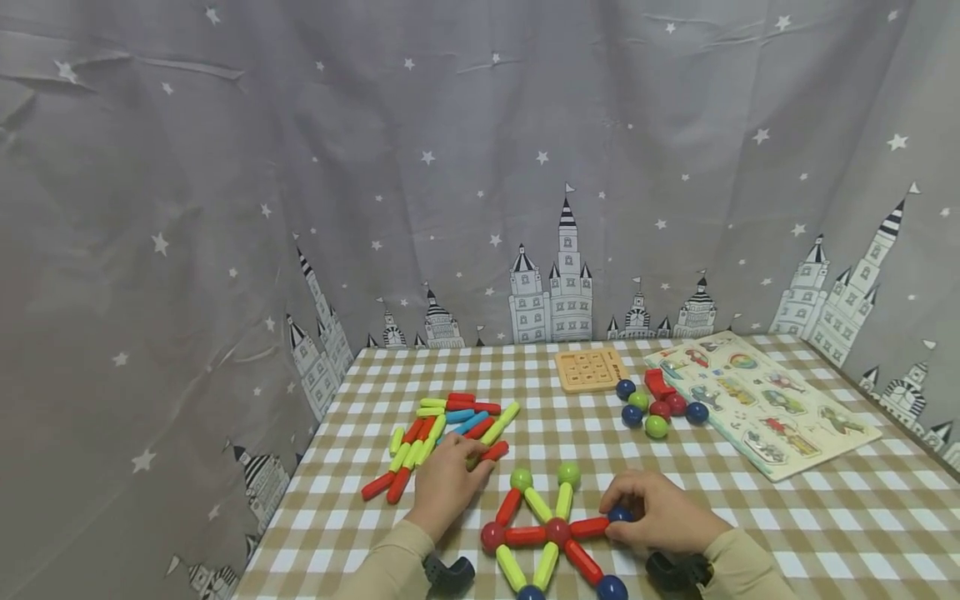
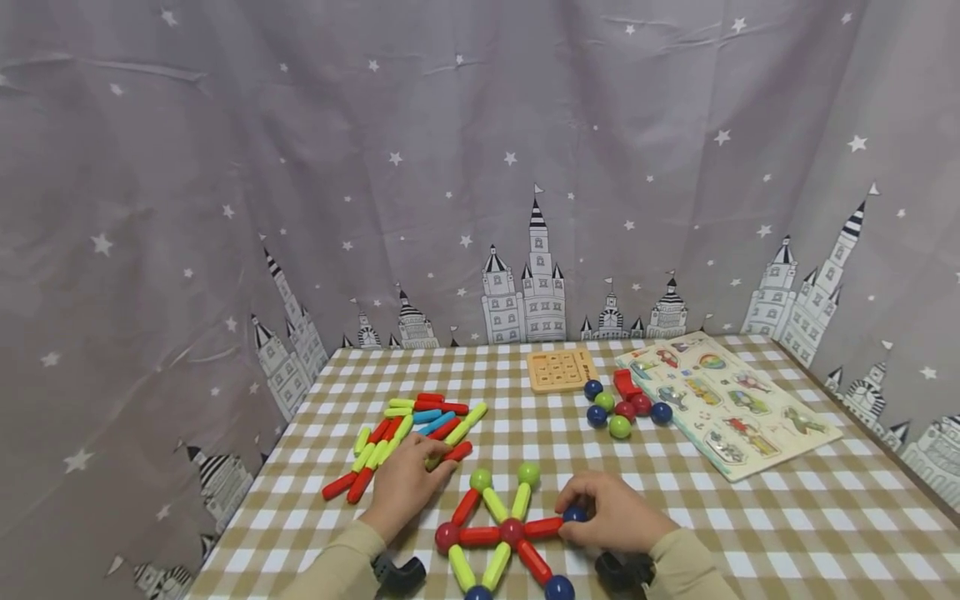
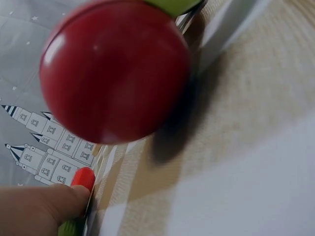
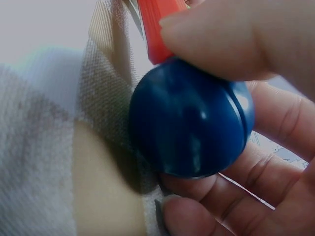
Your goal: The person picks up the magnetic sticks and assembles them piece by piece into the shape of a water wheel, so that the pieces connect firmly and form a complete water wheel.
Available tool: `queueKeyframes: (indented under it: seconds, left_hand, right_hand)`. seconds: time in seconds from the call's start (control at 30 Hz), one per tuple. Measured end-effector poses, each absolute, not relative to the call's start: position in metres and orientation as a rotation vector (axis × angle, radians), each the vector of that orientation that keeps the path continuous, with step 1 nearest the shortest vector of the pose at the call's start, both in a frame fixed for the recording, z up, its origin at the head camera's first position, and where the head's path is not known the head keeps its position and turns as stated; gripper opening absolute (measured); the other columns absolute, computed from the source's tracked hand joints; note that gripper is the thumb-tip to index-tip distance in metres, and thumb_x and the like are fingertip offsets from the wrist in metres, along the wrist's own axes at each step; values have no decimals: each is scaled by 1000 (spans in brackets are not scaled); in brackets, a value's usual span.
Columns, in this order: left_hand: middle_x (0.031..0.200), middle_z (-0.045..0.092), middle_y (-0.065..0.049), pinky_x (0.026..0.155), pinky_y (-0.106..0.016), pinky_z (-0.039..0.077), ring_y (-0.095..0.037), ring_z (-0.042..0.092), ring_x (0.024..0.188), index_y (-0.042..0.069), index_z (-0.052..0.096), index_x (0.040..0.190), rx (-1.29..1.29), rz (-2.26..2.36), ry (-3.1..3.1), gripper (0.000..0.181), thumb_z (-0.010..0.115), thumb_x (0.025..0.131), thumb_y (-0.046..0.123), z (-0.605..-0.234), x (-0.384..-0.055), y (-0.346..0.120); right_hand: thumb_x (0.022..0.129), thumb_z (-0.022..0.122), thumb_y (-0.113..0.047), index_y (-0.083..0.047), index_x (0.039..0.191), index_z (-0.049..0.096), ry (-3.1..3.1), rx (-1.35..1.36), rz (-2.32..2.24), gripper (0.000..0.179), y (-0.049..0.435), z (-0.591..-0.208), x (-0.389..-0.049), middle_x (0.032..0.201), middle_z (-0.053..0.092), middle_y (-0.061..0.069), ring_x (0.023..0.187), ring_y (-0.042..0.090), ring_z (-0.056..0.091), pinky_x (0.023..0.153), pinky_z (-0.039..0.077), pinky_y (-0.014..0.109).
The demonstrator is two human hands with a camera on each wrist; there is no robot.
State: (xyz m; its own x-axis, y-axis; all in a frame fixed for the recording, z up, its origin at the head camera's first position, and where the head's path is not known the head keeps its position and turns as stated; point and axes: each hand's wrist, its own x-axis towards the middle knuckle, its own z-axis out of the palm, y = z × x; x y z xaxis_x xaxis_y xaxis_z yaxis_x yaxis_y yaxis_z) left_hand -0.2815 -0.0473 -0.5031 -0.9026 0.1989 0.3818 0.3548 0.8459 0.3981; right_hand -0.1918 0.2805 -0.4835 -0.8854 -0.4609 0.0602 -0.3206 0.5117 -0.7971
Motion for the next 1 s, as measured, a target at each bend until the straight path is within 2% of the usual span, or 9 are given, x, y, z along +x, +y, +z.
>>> queueKeyframes:
  seconds: [0.17,0.3,0.43,0.53,0.7,0.83,1.0]
  left_hand:
    - [90,64,13,55,-21,41,-4,50,66,26,77,105,-405,-914,-2611,21,81,89,38,-501,-280,-44]
    - [98,73,13,66,-22,52,-6,61,80,26,75,109,-464,-1238,-2566,18,80,91,30,-497,-276,-41]
    - [103,76,13,78,-27,56,-9,66,92,26,78,109,-480,-1504,-2578,19,79,92,35,-494,-273,-37]
    - [104,76,12,80,-28,57,-10,68,95,25,79,108,-524,-1594,-2620,22,79,91,38,-493,-271,-31]
    - [108,76,12,76,-30,57,-11,69,94,27,80,107,-643,-1542,-2724,20,78,92,40,-487,-272,-19]
    - [109,76,11,80,-29,58,-9,70,98,25,81,107,-776,-1354,-2792,17,78,92,34,-482,-277,-13]
    - [105,76,11,79,-28,58,-9,70,96,24,81,103,-903,-1209,-2780,14,78,90,25,-478,-281,-8]
  right_hand:
    - [86,83,-24,-20,99,73,2623,-653,-1296,17,282,-483,-191,96,66,-3,78,6,58,67,48,23]
    - [86,82,-25,-21,99,73,2628,-627,-1285,17,281,-481,-191,96,66,-4,78,7,58,67,47,23]
    - [86,83,-25,-21,99,73,2627,-641,-1284,17,280,-481,-191,96,66,-4,79,6,58,68,47,23]
    - [86,83,-24,-19,99,74,2616,-650,-1286,16,278,-481,-192,96,66,-4,80,6,58,69,48,23]
    - [86,82,-24,-22,98,73,2618,-618,-1268,14,277,-483,-194,97,66,-5,81,7,59,70,49,23]
    - [87,82,-24,-23,98,74,2621,-625,-1267,14,278,-485,-194,97,66,-6,81,6,59,71,49,23]
    - [87,82,-27,-26,98,74,2632,-637,-1259,14,279,-484,-193,97,66,-7,82,6,59,71,49,23]
